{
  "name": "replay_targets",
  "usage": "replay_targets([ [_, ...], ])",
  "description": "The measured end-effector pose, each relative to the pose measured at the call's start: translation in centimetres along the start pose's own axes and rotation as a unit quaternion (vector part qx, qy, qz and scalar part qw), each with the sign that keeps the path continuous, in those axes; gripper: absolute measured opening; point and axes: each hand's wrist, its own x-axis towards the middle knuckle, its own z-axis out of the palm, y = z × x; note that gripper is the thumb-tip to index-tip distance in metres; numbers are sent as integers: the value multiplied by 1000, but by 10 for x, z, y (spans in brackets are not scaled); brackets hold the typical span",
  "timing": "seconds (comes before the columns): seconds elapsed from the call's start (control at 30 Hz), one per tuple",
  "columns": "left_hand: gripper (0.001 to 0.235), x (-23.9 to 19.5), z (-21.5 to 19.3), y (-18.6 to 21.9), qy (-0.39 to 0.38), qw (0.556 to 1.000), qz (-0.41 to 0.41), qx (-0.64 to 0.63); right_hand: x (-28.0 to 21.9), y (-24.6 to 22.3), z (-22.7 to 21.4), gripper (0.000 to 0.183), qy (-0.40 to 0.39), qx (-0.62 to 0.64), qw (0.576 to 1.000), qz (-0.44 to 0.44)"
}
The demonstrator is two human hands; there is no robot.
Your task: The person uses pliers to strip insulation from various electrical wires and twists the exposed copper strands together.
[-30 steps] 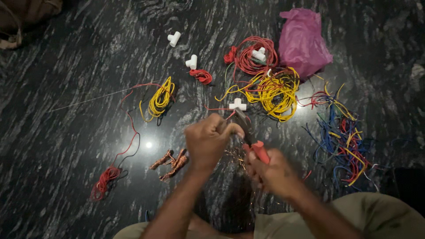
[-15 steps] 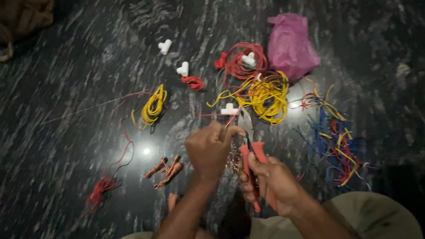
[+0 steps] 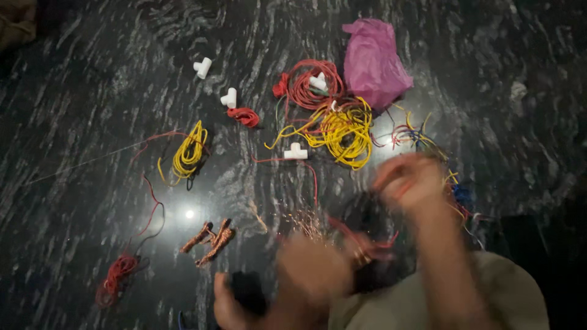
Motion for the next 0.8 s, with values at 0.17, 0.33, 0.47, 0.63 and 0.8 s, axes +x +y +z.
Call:
replay_targets([
  [0.17, 44, 15, -17, 15, -48, 999, 1, 11, -77, -98, -23, 33, -59, -37, 964, -258],
  [0.33, 48, 42, -35, 9, -42, 989, -106, -93, -105, -52, 23, 21, -53, -231, 951, -196],
  [0.47, 30, 47, -44, 0, -34, 973, -179, -145, -105, -15, 52, 35, -62, -393, 913, -87],
  [0.63, 29, 42, -43, -10, -14, 984, -142, -105, -118, 29, 67, 39, -130, -619, 773, -51],
  [0.8, 28, 45, -43, -11, -8, 982, -122, -141, -123, 71, 79, 46, -189, -723, 583, -319],
])
